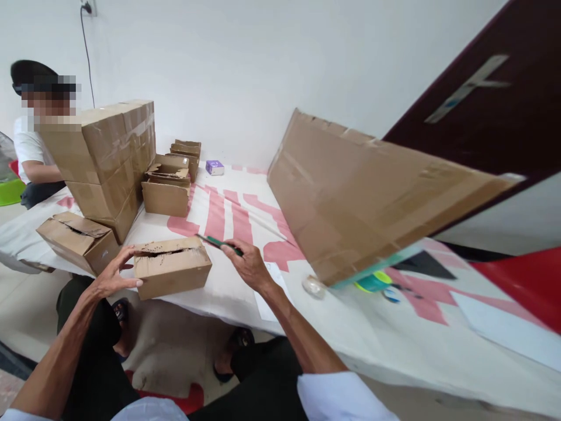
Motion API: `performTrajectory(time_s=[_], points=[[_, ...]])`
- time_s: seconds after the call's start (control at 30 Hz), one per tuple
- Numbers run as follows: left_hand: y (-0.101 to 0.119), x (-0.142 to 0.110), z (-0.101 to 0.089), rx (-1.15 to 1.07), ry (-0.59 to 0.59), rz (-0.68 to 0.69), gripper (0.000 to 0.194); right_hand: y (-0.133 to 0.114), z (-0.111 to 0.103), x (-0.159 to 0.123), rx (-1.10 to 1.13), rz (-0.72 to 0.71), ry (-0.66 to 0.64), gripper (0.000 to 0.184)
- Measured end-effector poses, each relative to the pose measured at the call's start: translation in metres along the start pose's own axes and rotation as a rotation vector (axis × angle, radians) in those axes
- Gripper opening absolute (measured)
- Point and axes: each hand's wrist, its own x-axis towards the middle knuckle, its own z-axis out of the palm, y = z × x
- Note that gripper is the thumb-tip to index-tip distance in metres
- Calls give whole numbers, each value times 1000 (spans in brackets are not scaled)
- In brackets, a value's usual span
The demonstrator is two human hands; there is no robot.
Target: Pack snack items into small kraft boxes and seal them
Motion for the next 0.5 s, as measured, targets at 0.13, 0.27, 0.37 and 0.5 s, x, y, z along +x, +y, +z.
performTrajectory(time_s=[0.13, 0.27, 0.37, 0.5], points=[[0, 3, 3, -17, -13, 19, 82, -58, -5, 20, 41, -269, -263, 29], [-3, 4, 3, -3, -19, 19, 85, -91, 7, 39, -111, -446, -398, 23], [-6, 4, 3, 6, -24, 38, 85, -105, 17, 52, -295, -491, -473, 20], [-10, 5, 3, 18, -16, 45, 82, -127, 22, 66, -518, -464, -562, 23]])
